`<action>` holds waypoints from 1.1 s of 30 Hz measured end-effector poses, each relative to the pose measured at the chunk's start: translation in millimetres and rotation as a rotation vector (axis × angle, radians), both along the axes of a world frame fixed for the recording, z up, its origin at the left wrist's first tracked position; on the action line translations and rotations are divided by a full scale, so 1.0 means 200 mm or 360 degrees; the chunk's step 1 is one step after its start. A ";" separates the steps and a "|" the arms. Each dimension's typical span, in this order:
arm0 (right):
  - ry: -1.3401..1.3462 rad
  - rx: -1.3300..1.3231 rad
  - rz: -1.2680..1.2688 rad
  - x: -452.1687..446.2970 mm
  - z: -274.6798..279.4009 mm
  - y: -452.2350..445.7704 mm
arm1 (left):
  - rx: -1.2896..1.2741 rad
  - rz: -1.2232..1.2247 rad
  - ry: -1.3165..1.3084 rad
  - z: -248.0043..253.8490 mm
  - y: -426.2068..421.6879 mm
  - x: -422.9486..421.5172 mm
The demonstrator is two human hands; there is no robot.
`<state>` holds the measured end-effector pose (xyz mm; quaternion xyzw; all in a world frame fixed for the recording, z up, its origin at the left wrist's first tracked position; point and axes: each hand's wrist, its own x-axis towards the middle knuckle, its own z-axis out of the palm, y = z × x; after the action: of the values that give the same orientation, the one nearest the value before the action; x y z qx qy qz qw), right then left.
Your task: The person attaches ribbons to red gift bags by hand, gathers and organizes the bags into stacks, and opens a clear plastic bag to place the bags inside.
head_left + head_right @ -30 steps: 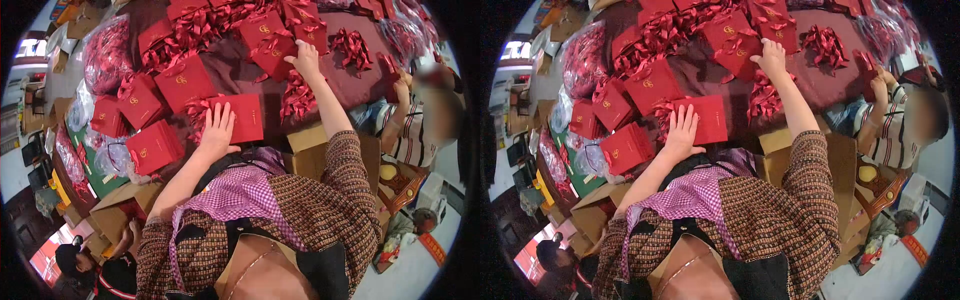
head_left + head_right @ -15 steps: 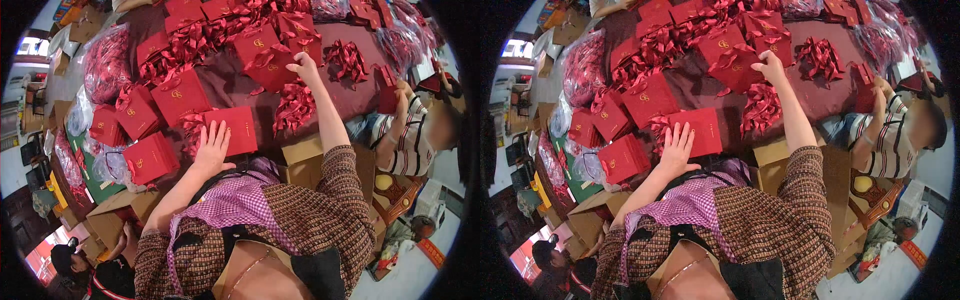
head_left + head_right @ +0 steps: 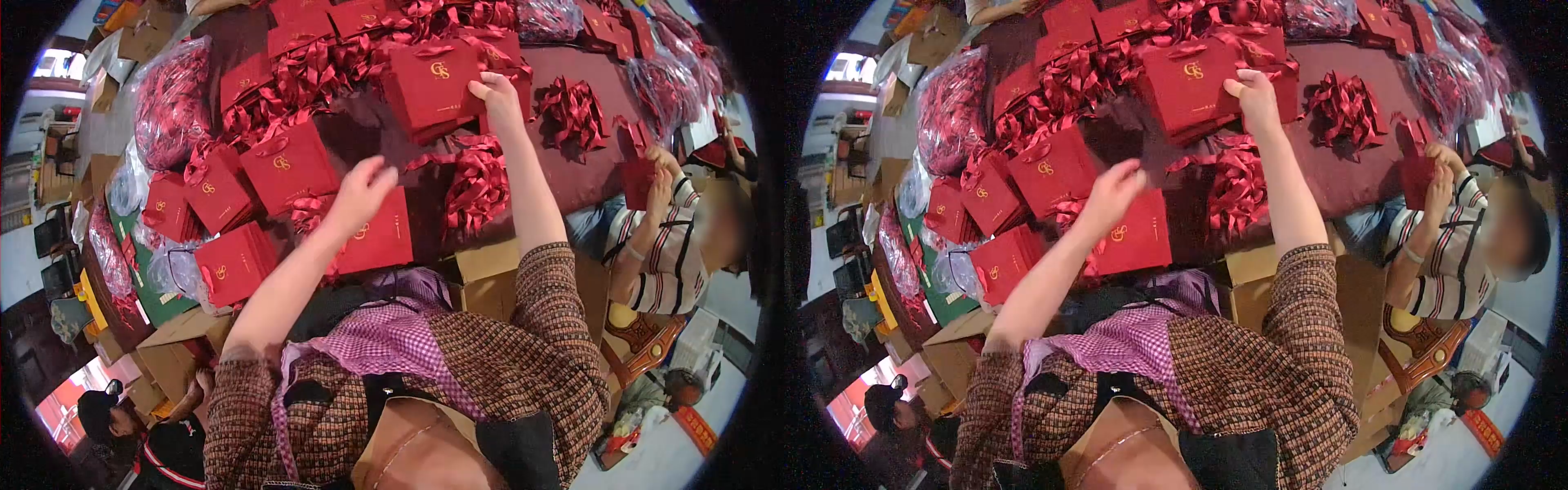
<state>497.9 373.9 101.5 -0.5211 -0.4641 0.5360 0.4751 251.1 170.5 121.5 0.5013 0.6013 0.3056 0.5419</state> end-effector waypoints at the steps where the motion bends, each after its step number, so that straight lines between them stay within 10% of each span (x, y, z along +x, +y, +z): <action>1: -0.0106 0.0048 -0.0017 -0.03 -0.02 0.00 | -0.0453 0.0014 -0.0411 -0.07 0.15 -0.03; 4: -0.0627 0.0341 -0.0111 -0.08 -0.08 0.01 | -0.0863 0.0728 -0.0994 -0.10 0.43 0.04; 12: -0.1229 0.0479 -0.0129 -0.14 -0.06 -0.08 | -0.0696 0.0828 -0.1390 -0.28 0.72 0.14; 33: -0.1287 0.0342 -0.0053 -0.21 0.00 -0.13 | -0.0514 0.0894 -0.1230 -0.28 0.80 0.14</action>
<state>456.9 347.5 102.5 -0.6444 -0.6582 0.2289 0.3149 279.1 330.3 65.5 0.0802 0.5080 0.5059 0.6925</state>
